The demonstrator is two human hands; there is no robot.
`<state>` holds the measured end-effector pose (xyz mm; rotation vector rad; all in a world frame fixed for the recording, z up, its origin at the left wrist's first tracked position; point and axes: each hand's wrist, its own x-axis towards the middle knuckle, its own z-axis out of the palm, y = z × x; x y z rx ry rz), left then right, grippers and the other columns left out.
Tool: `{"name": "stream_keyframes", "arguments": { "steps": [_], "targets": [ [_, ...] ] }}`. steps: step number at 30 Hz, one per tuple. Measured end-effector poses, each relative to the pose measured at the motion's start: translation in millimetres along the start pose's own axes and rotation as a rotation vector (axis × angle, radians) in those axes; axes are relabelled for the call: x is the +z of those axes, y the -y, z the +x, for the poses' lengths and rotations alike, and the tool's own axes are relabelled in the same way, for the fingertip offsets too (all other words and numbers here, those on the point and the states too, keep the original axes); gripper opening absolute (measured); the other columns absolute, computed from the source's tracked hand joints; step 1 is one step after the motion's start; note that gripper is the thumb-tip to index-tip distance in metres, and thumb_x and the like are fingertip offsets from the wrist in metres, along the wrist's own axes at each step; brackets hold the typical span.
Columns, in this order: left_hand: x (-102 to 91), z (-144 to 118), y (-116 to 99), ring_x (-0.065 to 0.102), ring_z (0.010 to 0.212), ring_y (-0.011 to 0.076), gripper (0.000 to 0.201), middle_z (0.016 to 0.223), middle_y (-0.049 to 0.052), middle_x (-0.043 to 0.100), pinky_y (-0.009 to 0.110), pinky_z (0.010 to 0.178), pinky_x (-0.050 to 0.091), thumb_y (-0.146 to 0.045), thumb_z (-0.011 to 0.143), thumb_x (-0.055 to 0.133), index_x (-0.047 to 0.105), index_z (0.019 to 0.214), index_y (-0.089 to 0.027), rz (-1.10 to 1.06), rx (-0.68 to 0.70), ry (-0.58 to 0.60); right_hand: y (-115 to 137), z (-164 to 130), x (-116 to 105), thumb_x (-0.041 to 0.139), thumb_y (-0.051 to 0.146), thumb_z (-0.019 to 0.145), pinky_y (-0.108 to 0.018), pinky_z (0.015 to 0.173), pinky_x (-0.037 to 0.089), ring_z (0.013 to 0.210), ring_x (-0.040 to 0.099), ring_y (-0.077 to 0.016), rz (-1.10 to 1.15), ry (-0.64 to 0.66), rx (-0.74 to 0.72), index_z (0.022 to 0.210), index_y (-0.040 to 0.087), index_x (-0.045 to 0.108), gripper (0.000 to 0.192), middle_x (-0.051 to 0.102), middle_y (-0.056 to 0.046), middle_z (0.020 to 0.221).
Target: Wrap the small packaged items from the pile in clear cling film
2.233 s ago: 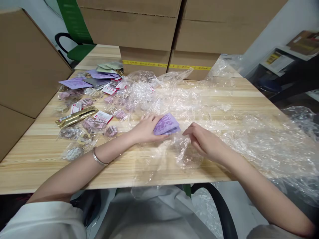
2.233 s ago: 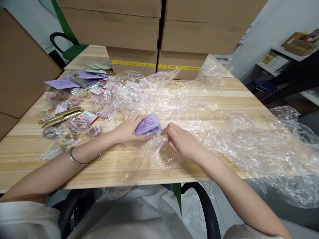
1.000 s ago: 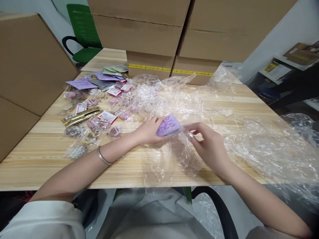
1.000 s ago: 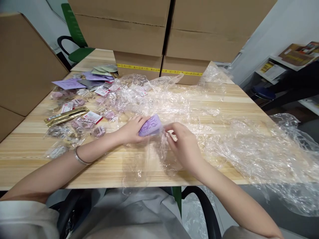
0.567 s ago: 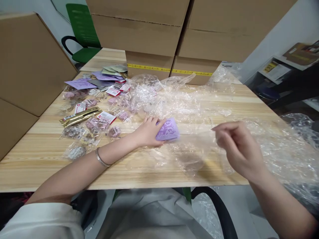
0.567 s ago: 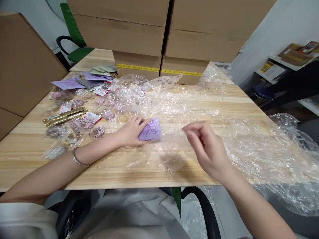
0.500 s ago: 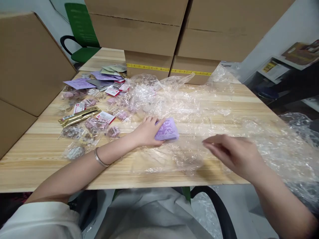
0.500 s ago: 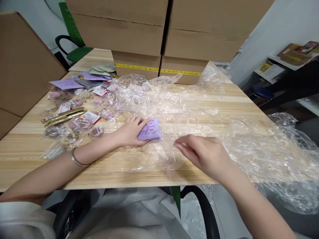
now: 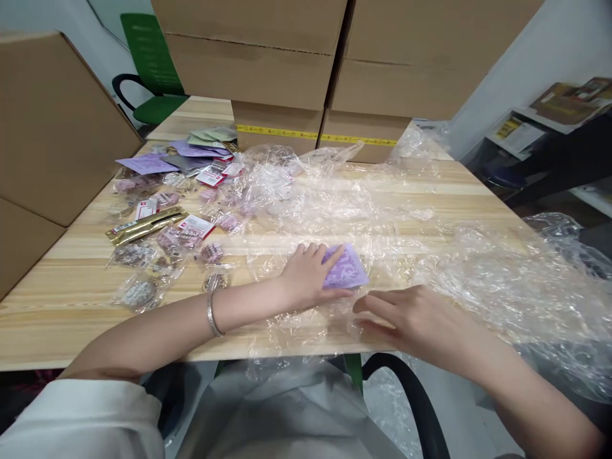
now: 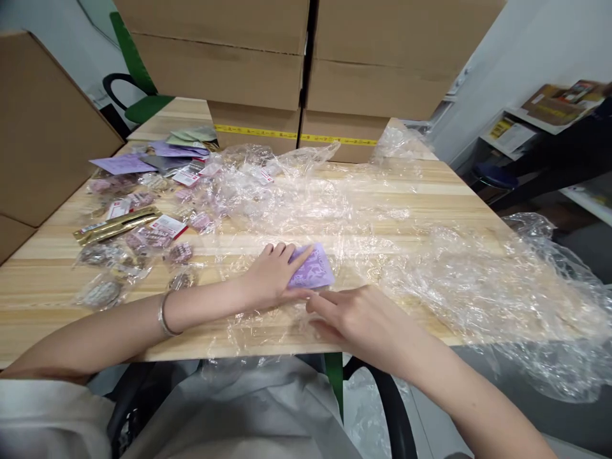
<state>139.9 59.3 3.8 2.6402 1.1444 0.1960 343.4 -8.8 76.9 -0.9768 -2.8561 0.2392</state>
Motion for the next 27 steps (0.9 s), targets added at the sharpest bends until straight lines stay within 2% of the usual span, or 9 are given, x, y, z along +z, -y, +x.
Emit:
{"name": "stream_keyframes", "arguments": {
  "steps": [5, 8, 10, 14, 18, 20, 23, 25, 27],
  "targets": [
    [-25.3, -29, -4, 0.033, 0.134, 0.0357, 0.07, 0.144, 0.018, 0.04, 0.054, 0.109, 0.025, -0.066, 0.096, 0.021, 0.039, 0.144, -0.018, -0.034, 0.033, -0.224, -30, 13, -7, 0.051, 0.036, 0.098, -0.025, 0.056, 0.037, 0.059, 0.059, -0.0115, 0.13, -0.042, 0.078, 0.09, 0.023, 0.068, 0.023, 0.068, 0.0, 0.075],
    [-35.5, -63, -22, 0.049, 0.112, 0.032, 0.077, 0.123, 0.018, 0.052, 0.049, 0.097, 0.04, -0.076, 0.085, 0.035, 0.049, 0.131, -0.016, -0.106, 0.137, -0.362, -48, 28, -8, 0.049, 0.038, 0.097, -0.025, 0.05, 0.031, 0.048, 0.045, -0.0094, 0.188, -0.031, 0.167, 0.069, 0.019, 0.061, 0.035, 0.056, 0.002, 0.056],
    [-30.6, -84, -30, 0.052, 0.108, 0.034, 0.085, 0.119, 0.019, 0.056, 0.052, 0.096, 0.042, -0.08, 0.075, 0.048, 0.049, 0.131, -0.015, -0.1, 0.178, -0.332, -60, 40, -8, 0.049, 0.039, 0.095, -0.025, 0.049, 0.028, 0.046, 0.038, -0.0087, 0.251, -0.004, 0.203, 0.063, 0.019, 0.055, 0.039, 0.047, 0.004, 0.051],
    [-24.0, -105, -19, 0.057, 0.108, 0.0329, 0.055, 0.117, 0.017, 0.063, 0.05, 0.091, 0.046, -0.048, 0.088, 0.053, 0.052, 0.131, -0.015, -0.21, -0.157, -0.153, -89, 60, -4, 0.057, 0.048, 0.088, -0.026, 0.05, 0.027, 0.051, 0.036, -0.009, 0.396, 0.079, 0.298, 0.066, 0.019, 0.055, 0.036, 0.048, 0.004, 0.056],
    [-39.8, -106, 18, 0.066, 0.095, 0.0266, 0.033, 0.101, 0.008, 0.073, 0.04, 0.084, 0.051, -0.05, 0.089, 0.053, 0.071, 0.096, -0.022, -0.701, -0.454, -0.06, -120, 66, -3, 0.067, 0.052, 0.078, -0.026, 0.055, 0.033, 0.058, 0.044, -0.0099, 0.603, 0.285, 0.318, 0.067, 0.019, 0.056, 0.037, 0.056, 0.002, 0.066],
    [-45.1, -102, 34, 0.066, 0.097, 0.0265, 0.035, 0.099, 0.007, 0.074, 0.038, 0.085, 0.051, -0.054, 0.085, 0.059, 0.072, 0.089, -0.022, -0.923, -0.565, -0.143, -132, 62, -4, 0.068, 0.051, 0.078, -0.026, 0.061, 0.038, 0.063, 0.05, -0.011, 0.693, 0.315, 0.302, 0.069, 0.019, 0.057, 0.035, 0.059, 0.001, 0.072],
    [-43.1, -92, 48, 0.066, 0.095, 0.0241, 0.036, 0.094, 0.007, 0.074, 0.035, 0.085, 0.051, -0.055, 0.081, 0.063, 0.069, 0.083, -0.02, -1.08, -0.642, -0.423, -137, 54, -2, 0.065, 0.053, 0.081, -0.028, 0.065, 0.044, 0.069, 0.058, -0.0132, 0.808, 0.265, 0.404, 0.076, 0.019, 0.06, 0.034, 0.064, -0.002, 0.077],
    [-39.8, -84, 53, 0.066, 0.077, 0.0194, 0.033, 0.077, 0.004, 0.07, 0.03, 0.075, 0.051, -0.052, 0.082, 0.061, 0.062, 0.074, -0.02, -1.084, -0.659, -0.563, -134, 51, 4, 0.062, 0.056, 0.082, -0.027, 0.059, 0.045, 0.066, 0.061, -0.0148, 0.856, 0.166, 0.522, 0.077, 0.02, 0.058, 0.037, 0.064, -0.003, 0.074],
    [-39.3, -77, 56, 0.057, 0.053, 0.0151, 0.033, 0.056, -0.002, 0.059, 0.027, 0.057, 0.046, -0.049, 0.086, 0.056, 0.052, 0.069, -0.022, -1.021, -0.702, -0.59, -130, 52, 15, 0.058, 0.06, 0.084, -0.026, 0.05, 0.041, 0.056, 0.06, -0.0147, 0.82, -0.025, 0.618, 0.078, 0.021, 0.054, 0.04, 0.06, -0.001, 0.064]
  ]
}}
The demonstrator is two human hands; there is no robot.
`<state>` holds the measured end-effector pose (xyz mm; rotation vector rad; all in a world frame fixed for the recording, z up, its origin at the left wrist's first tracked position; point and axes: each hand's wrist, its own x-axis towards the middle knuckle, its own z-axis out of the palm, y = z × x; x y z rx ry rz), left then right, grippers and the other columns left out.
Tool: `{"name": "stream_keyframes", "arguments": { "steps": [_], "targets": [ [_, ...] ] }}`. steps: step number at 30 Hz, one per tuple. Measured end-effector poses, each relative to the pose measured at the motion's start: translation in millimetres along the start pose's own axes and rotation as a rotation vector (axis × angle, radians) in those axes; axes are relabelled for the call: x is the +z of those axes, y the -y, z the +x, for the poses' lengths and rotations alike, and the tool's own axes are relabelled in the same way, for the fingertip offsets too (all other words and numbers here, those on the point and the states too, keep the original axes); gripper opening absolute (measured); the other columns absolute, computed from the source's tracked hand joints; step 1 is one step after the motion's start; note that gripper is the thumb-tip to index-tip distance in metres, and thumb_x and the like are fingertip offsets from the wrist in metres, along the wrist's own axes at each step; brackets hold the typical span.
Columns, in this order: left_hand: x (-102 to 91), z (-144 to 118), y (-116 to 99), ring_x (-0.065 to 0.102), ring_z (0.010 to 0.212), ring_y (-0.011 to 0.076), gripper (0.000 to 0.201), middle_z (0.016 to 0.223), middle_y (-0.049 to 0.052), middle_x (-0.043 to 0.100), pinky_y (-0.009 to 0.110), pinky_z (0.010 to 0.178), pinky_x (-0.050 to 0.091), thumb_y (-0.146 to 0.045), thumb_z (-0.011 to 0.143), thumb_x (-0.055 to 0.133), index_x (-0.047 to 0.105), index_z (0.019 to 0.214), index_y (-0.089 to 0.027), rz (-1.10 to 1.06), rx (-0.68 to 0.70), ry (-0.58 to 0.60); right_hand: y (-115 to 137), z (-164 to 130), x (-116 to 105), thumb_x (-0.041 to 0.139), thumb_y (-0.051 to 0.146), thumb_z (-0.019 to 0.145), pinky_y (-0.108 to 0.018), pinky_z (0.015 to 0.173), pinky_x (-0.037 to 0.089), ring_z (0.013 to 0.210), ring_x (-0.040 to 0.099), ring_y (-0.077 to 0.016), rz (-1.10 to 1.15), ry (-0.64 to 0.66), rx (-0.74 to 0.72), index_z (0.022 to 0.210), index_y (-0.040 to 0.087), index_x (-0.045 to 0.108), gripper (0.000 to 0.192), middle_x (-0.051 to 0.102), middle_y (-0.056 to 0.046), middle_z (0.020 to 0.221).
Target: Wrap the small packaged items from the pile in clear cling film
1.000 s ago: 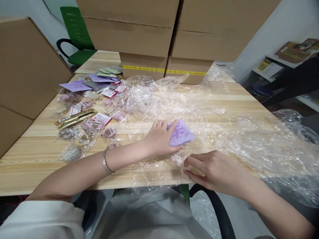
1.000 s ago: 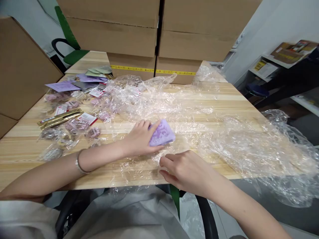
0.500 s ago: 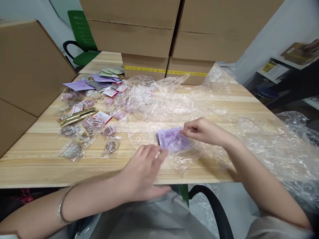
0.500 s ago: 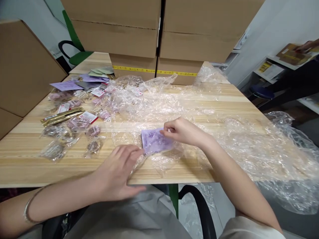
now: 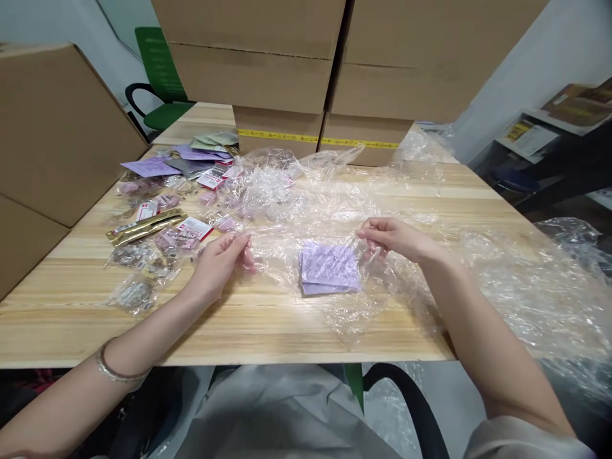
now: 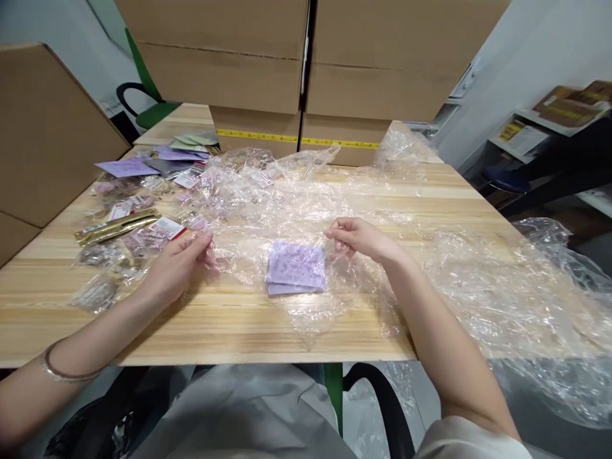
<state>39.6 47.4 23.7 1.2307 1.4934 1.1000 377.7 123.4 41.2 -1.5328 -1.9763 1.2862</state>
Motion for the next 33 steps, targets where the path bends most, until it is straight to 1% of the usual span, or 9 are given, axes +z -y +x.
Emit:
{"name": "stream_keyframes", "arguments": {
  "steps": [4, 7, 11, 19, 23, 25, 27, 29, 33],
  "targets": [
    [-1.0, 14, -5, 0.042, 0.04, 0.014, 0.032, 0.045, -0.006, 0.04, 0.025, 0.046, 0.03, -0.046, 0.093, 0.044, 0.045, 0.071, -0.023, 0.398, 0.114, -0.116, -11, 11, 18, 0.044, 0.059, 0.094, -0.027, 0.052, 0.035, 0.046, 0.051, -0.0139, -0.392, -0.299, -0.159, 0.084, 0.021, 0.057, 0.041, 0.054, 0.002, 0.053],
    [-7.7, 21, -6, 0.054, 0.055, 0.0202, 0.027, 0.055, 0.0, 0.052, 0.028, 0.054, 0.034, -0.04, 0.095, 0.039, 0.052, 0.079, -0.021, 0.924, 0.223, -0.155, -14, 21, 22, 0.035, 0.058, 0.098, -0.028, 0.055, 0.028, 0.052, 0.054, -0.0173, -0.859, -0.288, -0.225, 0.08, 0.021, 0.06, 0.048, 0.06, -0.004, 0.057],
    [-14.5, 25, -1, 0.066, 0.068, 0.0335, 0.035, 0.071, 0.015, 0.067, 0.036, 0.061, 0.042, -0.037, 0.098, 0.031, 0.057, 0.102, -0.014, 1.403, 0.13, -0.034, -14, 27, 24, 0.031, 0.058, 0.1, -0.029, 0.054, 0.019, 0.056, 0.057, -0.0206, -1.146, -0.31, -0.187, 0.08, 0.018, 0.062, 0.054, 0.065, -0.009, 0.062],
    [-23.5, 22, -4, 0.069, 0.076, 0.0374, 0.041, 0.079, 0.019, 0.069, 0.047, 0.066, 0.051, -0.034, 0.099, 0.028, 0.051, 0.123, -0.009, 1.518, 0.019, -0.097, -26, 29, 19, 0.041, 0.062, 0.094, -0.028, 0.054, 0.023, 0.057, 0.058, -0.021, -1.22, -0.394, -0.139, 0.081, 0.016, 0.064, 0.053, 0.065, -0.01, 0.062],
    [-24.8, 10, -7, 0.061, 0.107, 0.0366, 0.044, 0.119, 0.022, 0.06, 0.05, 0.084, 0.051, -0.026, 0.094, 0.044, 0.045, 0.137, -0.015, 1.316, 0.459, -0.361, -8, 7, 17, 0.048, 0.049, 0.094, -0.037, 0.068, 0.043, 0.082, 0.064, -0.0281, -1.141, -0.645, -0.342, 0.102, 0.012, 0.065, 0.041, 0.07, -0.016, 0.09],
    [-18.1, 3, -8, 0.055, 0.118, 0.0325, 0.052, 0.133, 0.018, 0.053, 0.047, 0.093, 0.05, -0.024, 0.09, 0.051, 0.041, 0.141, -0.021, 1.164, 0.817, -0.173, 7, -9, 27, 0.05, 0.04, 0.093, -0.043, 0.082, 0.048, 0.1, 0.063, -0.0298, -1.015, -0.54, -0.567, 0.118, 0.012, 0.061, 0.04, 0.069, -0.017, 0.108],
    [-6.4, -2, -5, 0.05, 0.127, 0.0289, 0.057, 0.141, 0.015, 0.049, 0.044, 0.101, 0.047, -0.022, 0.089, 0.052, 0.038, 0.144, -0.021, 1.067, 1.022, 0.23, 16, -20, 44, 0.052, 0.035, 0.09, -0.044, 0.096, 0.048, 0.119, 0.057, -0.0287, -0.856, -0.255, -0.743, 0.135, 0.012, 0.051, 0.051, 0.062, -0.016, 0.129],
    [7.0, -2, 1, 0.041, 0.137, 0.0291, 0.06, 0.148, 0.016, 0.043, 0.044, 0.11, 0.04, -0.021, 0.089, 0.05, 0.035, 0.147, -0.018, 1.06, 1.007, 0.517, 16, -24, 64, 0.054, 0.029, 0.086, -0.045, 0.109, 0.042, 0.137, 0.043, -0.028, -0.754, -0.038, -0.796, 0.147, 0.011, 0.037, 0.066, 0.048, -0.015, 0.146],
    [23.9, 10, 11, 0.031, 0.144, 0.0321, 0.064, 0.154, 0.017, 0.038, 0.048, 0.116, 0.031, -0.019, 0.086, 0.049, 0.034, 0.148, -0.013, 1.117, 0.835, 0.621, 1, -15, 92, 0.051, 0.016, 0.079, -0.052, 0.118, 0.028, 0.148, 0.02, -0.0307, -0.773, -0.01, -0.763, 0.15, 0.007, 0.032, 0.075, 0.033, -0.017, 0.156]
  ]
}}
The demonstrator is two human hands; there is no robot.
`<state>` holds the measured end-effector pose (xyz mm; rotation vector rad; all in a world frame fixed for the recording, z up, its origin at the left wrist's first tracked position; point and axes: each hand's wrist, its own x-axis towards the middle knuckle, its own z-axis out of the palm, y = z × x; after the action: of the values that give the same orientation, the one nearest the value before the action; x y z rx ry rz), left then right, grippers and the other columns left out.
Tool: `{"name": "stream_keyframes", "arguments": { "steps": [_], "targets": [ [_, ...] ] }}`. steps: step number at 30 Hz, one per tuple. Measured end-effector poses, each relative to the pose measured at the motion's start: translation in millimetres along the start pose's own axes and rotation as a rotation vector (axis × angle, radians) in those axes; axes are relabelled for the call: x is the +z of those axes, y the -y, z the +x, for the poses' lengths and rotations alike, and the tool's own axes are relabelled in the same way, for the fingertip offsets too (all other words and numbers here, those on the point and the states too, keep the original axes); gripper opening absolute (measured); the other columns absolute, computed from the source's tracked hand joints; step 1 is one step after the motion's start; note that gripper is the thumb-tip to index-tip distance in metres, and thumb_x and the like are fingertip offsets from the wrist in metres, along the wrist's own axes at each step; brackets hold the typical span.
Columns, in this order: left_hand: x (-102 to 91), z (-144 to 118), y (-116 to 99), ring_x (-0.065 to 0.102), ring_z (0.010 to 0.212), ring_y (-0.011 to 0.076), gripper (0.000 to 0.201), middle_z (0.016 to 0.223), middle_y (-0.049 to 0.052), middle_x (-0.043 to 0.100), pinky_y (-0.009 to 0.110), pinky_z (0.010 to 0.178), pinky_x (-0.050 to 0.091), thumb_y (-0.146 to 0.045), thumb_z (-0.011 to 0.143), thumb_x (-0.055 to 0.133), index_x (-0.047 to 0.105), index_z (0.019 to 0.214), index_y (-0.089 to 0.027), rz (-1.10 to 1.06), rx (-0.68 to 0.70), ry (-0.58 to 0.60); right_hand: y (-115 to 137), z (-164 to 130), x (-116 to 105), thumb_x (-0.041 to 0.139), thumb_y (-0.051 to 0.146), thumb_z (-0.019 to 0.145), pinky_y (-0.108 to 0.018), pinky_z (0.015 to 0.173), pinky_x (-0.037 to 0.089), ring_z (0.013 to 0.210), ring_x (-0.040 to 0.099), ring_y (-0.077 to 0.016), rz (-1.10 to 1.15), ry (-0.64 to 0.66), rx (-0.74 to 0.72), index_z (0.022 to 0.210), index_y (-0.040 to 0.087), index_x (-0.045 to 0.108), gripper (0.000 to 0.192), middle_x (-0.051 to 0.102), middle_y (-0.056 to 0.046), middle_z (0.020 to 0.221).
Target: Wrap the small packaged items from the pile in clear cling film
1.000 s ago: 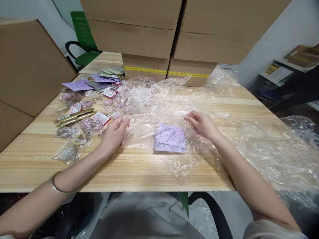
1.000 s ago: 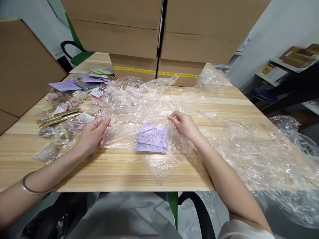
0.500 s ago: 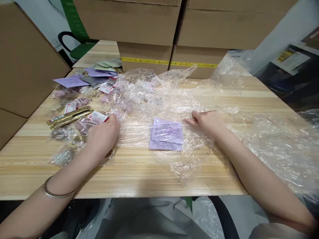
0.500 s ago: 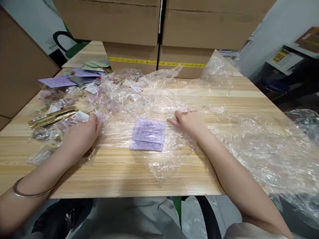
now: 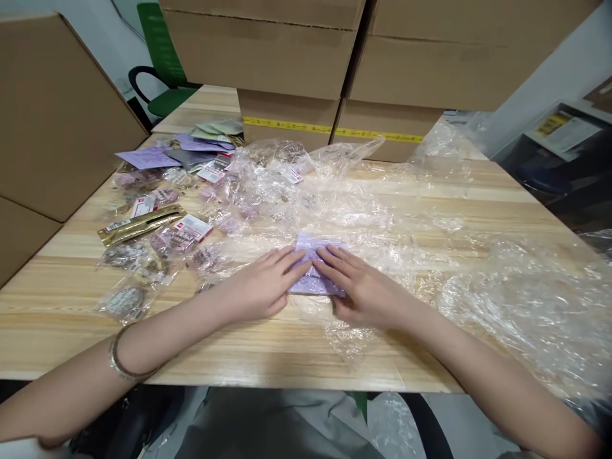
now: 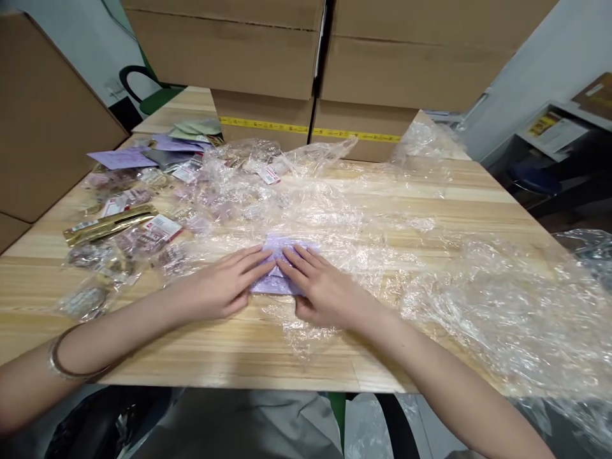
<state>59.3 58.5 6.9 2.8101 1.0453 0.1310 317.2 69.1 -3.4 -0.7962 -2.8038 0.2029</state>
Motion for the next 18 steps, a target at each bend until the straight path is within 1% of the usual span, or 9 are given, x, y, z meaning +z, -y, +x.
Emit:
{"name": "stream_keyframes", "arguments": {
  "steps": [3, 5, 7, 10, 12, 15, 18],
  "targets": [
    [-2.7, 6, 9, 0.039, 0.14, 0.027, 0.056, 0.153, 0.014, 0.04, 0.042, 0.114, 0.035, -0.016, 0.091, 0.041, 0.038, 0.147, -0.015, -0.06, -0.053, 0.06, -5, 2, 6, 0.051, 0.012, 0.078, -0.052, 0.119, 0.026, 0.148, 0.018, -0.0319, -0.054, 0.021, 0.005, 0.15, 0.005, 0.033, 0.074, 0.03, -0.02, 0.156],
    [-8.6, 6, 15, 0.042, 0.139, 0.0226, 0.054, 0.155, 0.011, 0.039, 0.039, 0.113, 0.036, -0.013, 0.094, 0.035, 0.039, 0.148, -0.018, -0.104, -0.111, 0.088, -8, 3, 2, 0.051, 0.01, 0.079, -0.051, 0.119, 0.026, 0.148, 0.019, -0.032, -0.087, 0.049, 0.011, 0.15, 0.006, 0.033, 0.074, 0.03, -0.019, 0.156],
    [-15.3, 3, 21, 0.043, 0.138, 0.0203, 0.054, 0.155, 0.01, 0.038, 0.038, 0.114, 0.036, -0.011, 0.094, 0.031, 0.04, 0.147, -0.018, -0.149, -0.168, 0.112, -10, 4, -5, 0.053, 0.008, 0.079, -0.05, 0.119, 0.028, 0.147, 0.023, -0.032, -0.112, 0.072, 0.027, 0.15, 0.007, 0.034, 0.073, 0.032, -0.018, 0.156],
    [-24.9, -6, 32, 0.045, 0.137, 0.0191, 0.054, 0.152, 0.008, 0.042, 0.038, 0.116, 0.034, -0.011, 0.092, 0.032, 0.046, 0.144, -0.018, -0.235, -0.202, 0.143, -19, 2, -14, 0.057, 0.009, 0.08, -0.047, 0.116, 0.035, 0.143, 0.032, -0.032, -0.126, 0.071, 0.052, 0.148, 0.008, 0.039, 0.07, 0.037, -0.018, 0.153],
    [-31.3, -11, 41, 0.046, 0.137, 0.0178, 0.055, 0.151, 0.003, 0.043, 0.036, 0.116, 0.033, -0.011, 0.09, 0.035, 0.049, 0.142, -0.022, -0.308, -0.195, 0.166, -30, 0, -17, 0.057, 0.008, 0.08, -0.047, 0.111, 0.042, 0.138, 0.042, -0.0314, -0.118, 0.056, 0.08, 0.148, 0.011, 0.041, 0.07, 0.041, -0.016, 0.151],
    [-41.7, -16, 53, 0.047, 0.135, 0.0164, 0.05, 0.148, -0.003, 0.047, 0.033, 0.115, 0.035, -0.018, 0.093, 0.038, 0.052, 0.14, -0.028, -0.393, -0.22, 0.22, -51, -5, -19, 0.052, 0.01, 0.088, -0.044, 0.105, 0.049, 0.127, 0.056, -0.0261, -0.022, -0.009, 0.149, 0.145, 0.021, 0.047, 0.058, 0.051, -0.008, 0.145],
    [-52.1, -21, 64, 0.051, 0.132, 0.0184, 0.041, 0.143, -0.002, 0.054, 0.034, 0.112, 0.038, -0.031, 0.097, 0.04, 0.059, 0.134, -0.029, -0.481, -0.271, 0.249, -69, -10, -23, 0.046, 0.02, 0.098, -0.043, 0.108, 0.048, 0.125, 0.057, -0.0211, 0.195, -0.074, 0.199, 0.139, 0.028, 0.054, 0.043, 0.057, -0.001, 0.138]
  ]
}}
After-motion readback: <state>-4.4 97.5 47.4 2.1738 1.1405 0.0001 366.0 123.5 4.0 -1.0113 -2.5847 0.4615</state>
